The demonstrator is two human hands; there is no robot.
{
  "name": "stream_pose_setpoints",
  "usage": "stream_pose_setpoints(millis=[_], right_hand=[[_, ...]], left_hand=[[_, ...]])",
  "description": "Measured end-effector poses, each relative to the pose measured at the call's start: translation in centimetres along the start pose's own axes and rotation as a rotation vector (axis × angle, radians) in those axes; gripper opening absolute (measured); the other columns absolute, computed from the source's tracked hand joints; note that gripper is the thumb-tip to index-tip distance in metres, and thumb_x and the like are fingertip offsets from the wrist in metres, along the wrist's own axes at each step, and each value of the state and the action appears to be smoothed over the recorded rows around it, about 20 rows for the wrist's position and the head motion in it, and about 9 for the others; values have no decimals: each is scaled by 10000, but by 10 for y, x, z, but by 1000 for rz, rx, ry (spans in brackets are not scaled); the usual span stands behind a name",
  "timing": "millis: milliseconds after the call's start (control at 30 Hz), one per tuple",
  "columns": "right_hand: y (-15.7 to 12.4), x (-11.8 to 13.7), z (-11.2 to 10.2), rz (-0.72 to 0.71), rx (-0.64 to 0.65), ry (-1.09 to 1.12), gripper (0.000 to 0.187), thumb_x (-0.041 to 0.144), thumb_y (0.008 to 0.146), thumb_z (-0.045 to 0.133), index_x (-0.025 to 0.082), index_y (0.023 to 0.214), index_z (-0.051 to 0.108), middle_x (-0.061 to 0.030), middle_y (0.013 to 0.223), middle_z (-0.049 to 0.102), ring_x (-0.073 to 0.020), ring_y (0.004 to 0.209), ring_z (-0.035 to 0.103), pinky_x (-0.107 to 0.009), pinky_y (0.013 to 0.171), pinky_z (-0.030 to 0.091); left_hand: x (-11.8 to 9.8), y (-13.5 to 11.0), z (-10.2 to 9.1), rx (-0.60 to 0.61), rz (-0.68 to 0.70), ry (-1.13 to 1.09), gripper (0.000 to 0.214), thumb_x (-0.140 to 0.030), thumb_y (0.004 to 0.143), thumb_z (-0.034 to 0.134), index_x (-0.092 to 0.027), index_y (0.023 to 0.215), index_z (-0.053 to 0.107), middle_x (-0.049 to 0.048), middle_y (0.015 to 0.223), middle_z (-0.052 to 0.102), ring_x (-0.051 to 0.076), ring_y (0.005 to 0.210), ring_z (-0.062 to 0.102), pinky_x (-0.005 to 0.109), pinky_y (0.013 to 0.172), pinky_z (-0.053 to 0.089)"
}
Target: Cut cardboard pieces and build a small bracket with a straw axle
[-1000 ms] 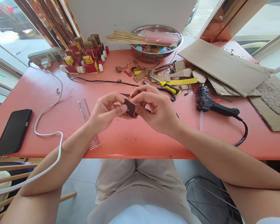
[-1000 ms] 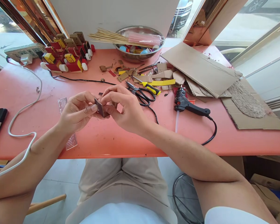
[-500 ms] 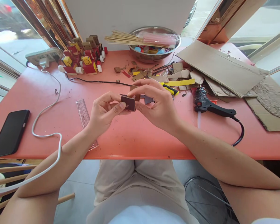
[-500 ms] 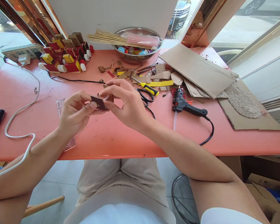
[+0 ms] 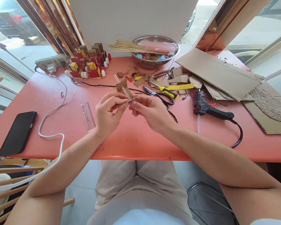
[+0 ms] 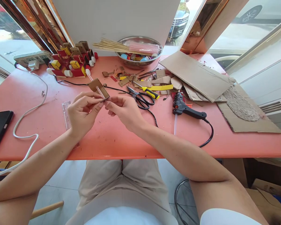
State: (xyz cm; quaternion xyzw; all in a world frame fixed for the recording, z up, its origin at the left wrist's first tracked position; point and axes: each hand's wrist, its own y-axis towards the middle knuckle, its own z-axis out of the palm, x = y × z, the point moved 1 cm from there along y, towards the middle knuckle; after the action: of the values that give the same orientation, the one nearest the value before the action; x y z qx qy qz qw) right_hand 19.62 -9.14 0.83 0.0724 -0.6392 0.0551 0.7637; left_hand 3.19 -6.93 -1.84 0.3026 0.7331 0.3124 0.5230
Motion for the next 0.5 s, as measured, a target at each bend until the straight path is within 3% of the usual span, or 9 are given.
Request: stream_pose_setpoints(millis=[133,300,500], right_hand=[[1,-1,-1,53,-22,80,278,399,623,876,193,675,698,29,631,626,-84,545,512,-258,551,457],[3,-3,-2,88,-55,136,84,259,607,728,206,633,667,48,588,567,-70,526,445,-241,514,383],[6,-10,-1,82,-69,148,54,243,606,648,223,618,599,54,576,496,-86,558,421,-248,532,370]], left_hand=[[-4,0,-2,64,16,50,140,-319,978,715,-243,879,777,35,972,783,139,859,742,244,704,624],[-6,1,-4,131,20,64,135,-323,969,717,-253,864,763,40,963,787,162,852,739,301,773,636],[-7,1,-4,139,15,114,138,-344,947,733,-256,845,760,38,912,800,182,856,759,341,836,657]])
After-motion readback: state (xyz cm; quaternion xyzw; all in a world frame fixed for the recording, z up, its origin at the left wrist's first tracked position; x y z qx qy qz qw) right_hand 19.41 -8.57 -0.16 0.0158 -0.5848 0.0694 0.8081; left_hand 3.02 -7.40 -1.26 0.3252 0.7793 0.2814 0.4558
